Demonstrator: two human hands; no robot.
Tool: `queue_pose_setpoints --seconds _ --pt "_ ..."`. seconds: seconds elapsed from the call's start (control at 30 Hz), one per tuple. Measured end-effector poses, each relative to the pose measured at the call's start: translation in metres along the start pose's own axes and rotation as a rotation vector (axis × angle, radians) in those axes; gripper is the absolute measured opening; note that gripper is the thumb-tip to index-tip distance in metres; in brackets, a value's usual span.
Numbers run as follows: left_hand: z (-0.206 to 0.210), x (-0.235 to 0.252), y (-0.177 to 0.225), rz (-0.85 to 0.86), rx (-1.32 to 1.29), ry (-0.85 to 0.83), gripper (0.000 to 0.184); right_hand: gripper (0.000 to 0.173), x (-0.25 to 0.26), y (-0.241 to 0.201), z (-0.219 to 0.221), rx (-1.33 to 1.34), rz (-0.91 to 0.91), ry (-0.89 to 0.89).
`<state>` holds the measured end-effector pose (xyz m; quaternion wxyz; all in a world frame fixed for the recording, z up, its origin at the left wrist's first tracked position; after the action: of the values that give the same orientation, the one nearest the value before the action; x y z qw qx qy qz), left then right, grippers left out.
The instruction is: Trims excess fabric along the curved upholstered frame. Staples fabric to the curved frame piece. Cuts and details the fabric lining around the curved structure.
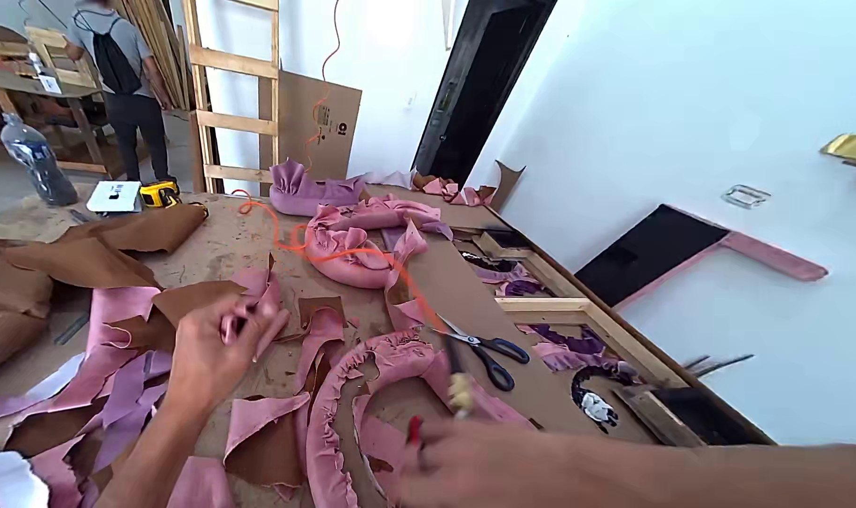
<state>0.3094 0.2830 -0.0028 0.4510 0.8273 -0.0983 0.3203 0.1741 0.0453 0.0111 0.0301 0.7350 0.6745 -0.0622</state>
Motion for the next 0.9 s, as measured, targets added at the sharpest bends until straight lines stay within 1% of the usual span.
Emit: queue_pose_setpoints --seconds 0.03,0.07,0.1,0.17,0.2,0.23,0.27,0.3,0.33,0.37,0.4,0.43,0.47,0.5,0.57,0.63,0.67,0.7,0.77,0.83,0.9 --pt "0.011 -0.015 -0.006 -0.042 0.024 -0.050 0.041 0.018 -0.026 0.016 -0.026 -0.014 0.066 0.102" --pt "0.035 -0.030 -0.008 -0.092 0.034 -0.171 0.039 0.034 -0.053 0.032 -0.052 -0.023 0.158 0.204" --pt "0.068 -0.041 -0.006 -0.127 0.054 -0.318 0.036 0.043 -0.083 0.048 -0.074 -0.071 0.268 0.287" --pt "0.140 -0.052 0.008 -0.106 0.091 -0.554 0.033 0.042 -0.145 0.070 -0.109 -0.260 0.511 0.383" --pt "0.173 -0.053 0.013 -0.061 0.115 -0.633 0.026 0.045 -0.175 0.078 -0.118 -0.340 0.650 0.397" --pt "0.202 -0.053 0.015 -0.006 0.134 -0.679 0.020 0.052 -0.202 0.087 -0.119 -0.379 0.801 0.392" --pt "0.225 -0.051 0.015 0.059 0.144 -0.697 0.022 0.052 -0.225 0.095 -0.114 -0.373 0.953 0.359" --pt "0.242 -0.052 0.012 0.094 0.157 -0.734 0.028 0.045 -0.243 0.102 -0.101 -0.296 1.102 0.298" --pt "0.254 -0.055 0.010 0.105 0.166 -0.772 0.031 0.034 -0.258 0.108 -0.080 -0.159 1.243 0.210" --pt "0.260 -0.057 0.008 0.106 0.171 -0.798 0.032 0.028 -0.267 0.111 -0.053 0.048 1.360 0.099" --pt "0.262 -0.058 0.007 0.097 0.161 -0.803 0.031 0.029 -0.270 0.110 -0.025 0.240 1.411 0.012" --pt "0.262 -0.057 0.007 0.084 0.148 -0.789 0.028 0.033 -0.266 0.107 0.000 0.375 1.415 -0.051" --pt "0.262 -0.056 0.005 0.068 0.144 -0.766 0.024 0.038 -0.257 0.105 0.022 0.452 1.390 -0.108" --pt "0.262 -0.056 0.003 0.047 0.151 -0.754 0.021 0.041 -0.243 0.104 0.038 0.471 1.347 -0.143" --pt "0.263 -0.055 0.003 0.013 0.158 -0.729 0.016 0.043 -0.214 0.107 0.055 0.420 1.276 -0.213" --pt "0.263 -0.053 0.004 0.016 0.173 -0.695 0.014 0.039 -0.191 0.120 0.063 0.453 1.290 -0.216" --pt "0.264 -0.054 0.004 0.037 0.185 -0.684 0.014 0.034 -0.183 0.127 0.067 0.541 1.328 -0.172" --pt "0.265 -0.055 0.005 0.063 0.194 -0.682 0.014 0.029 -0.178 0.133 0.073 0.670 1.360 -0.088" --pt "0.268 -0.056 0.007 0.100 0.207 -0.679 0.015 0.015 -0.168 0.139 0.084 0.932 1.426 0.135" --pt "0.267 -0.058 0.008 0.097 0.220 -0.678 0.018 0.006 -0.158 0.142 0.092 1.052 1.506 0.306" --pt "0.264 -0.059 0.009 0.081 0.228 -0.649 0.018 0.005 -0.153 0.146 0.100 1.092 1.565 0.420"
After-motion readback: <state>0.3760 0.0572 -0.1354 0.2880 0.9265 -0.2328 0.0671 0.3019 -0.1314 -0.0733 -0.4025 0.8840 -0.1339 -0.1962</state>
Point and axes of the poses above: each hand's wrist, its own x-axis towards the middle knuckle, its own z-axis out of the palm, y = z × x, the point moved 9 cm from there along x, towards the middle knuckle
